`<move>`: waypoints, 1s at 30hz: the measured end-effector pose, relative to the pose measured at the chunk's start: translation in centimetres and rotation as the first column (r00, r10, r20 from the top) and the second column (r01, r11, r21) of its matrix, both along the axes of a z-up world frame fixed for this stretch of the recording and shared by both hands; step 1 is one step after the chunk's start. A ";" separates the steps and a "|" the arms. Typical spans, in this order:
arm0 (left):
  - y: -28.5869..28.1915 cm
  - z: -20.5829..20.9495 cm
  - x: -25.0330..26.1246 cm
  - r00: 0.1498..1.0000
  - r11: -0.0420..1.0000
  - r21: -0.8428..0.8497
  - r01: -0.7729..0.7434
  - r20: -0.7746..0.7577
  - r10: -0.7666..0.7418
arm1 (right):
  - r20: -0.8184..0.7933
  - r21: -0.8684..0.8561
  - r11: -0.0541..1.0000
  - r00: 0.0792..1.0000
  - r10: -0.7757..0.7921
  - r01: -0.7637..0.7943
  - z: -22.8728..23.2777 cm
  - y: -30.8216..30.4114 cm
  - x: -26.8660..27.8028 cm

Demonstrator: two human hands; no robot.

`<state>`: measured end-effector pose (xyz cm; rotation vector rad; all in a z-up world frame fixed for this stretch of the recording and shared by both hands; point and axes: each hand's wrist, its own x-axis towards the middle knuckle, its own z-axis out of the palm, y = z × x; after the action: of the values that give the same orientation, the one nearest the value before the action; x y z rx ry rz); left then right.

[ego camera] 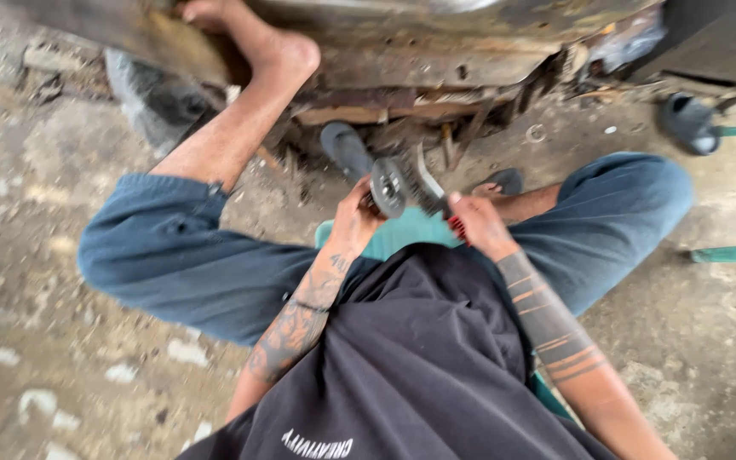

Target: The person sits on a small stool and uses a wire brush to clean a circular metal part held in their left hand. They repeatedly scrub the surface and edges of the part while resting their bare left foot on a nearby metal structure.

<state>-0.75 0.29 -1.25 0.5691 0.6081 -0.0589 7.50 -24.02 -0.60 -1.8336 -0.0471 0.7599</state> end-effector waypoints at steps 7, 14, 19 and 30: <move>-0.2 -2.4 -0.3 0.979 0.839 0.510 0.189 -0.037 -0.199 | -0.091 -0.019 0.998 0.995 0.050 -0.052 0.2 0.2 0.1; 0.5 3.3 -0.7 0.987 0.995 -0.006 0.101 0.124 -0.100 | -0.041 0.192 0.975 0.992 0.119 -0.109 1.1 0.6 1.0; 1.5 0.6 -0.4 0.979 0.991 0.048 0.128 0.154 -0.134 | -0.065 0.238 0.964 0.988 0.139 -0.120 2.0 0.9 0.9; 1.1 2.9 -0.6 0.982 0.991 -0.003 0.136 0.134 -0.134 | -0.017 0.197 0.966 0.984 0.177 -0.170 2.4 0.4 1.3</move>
<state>-1.40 1.37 1.68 0.5972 0.4385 -0.1508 8.79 -23.59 1.76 -1.6438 -0.2546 0.8773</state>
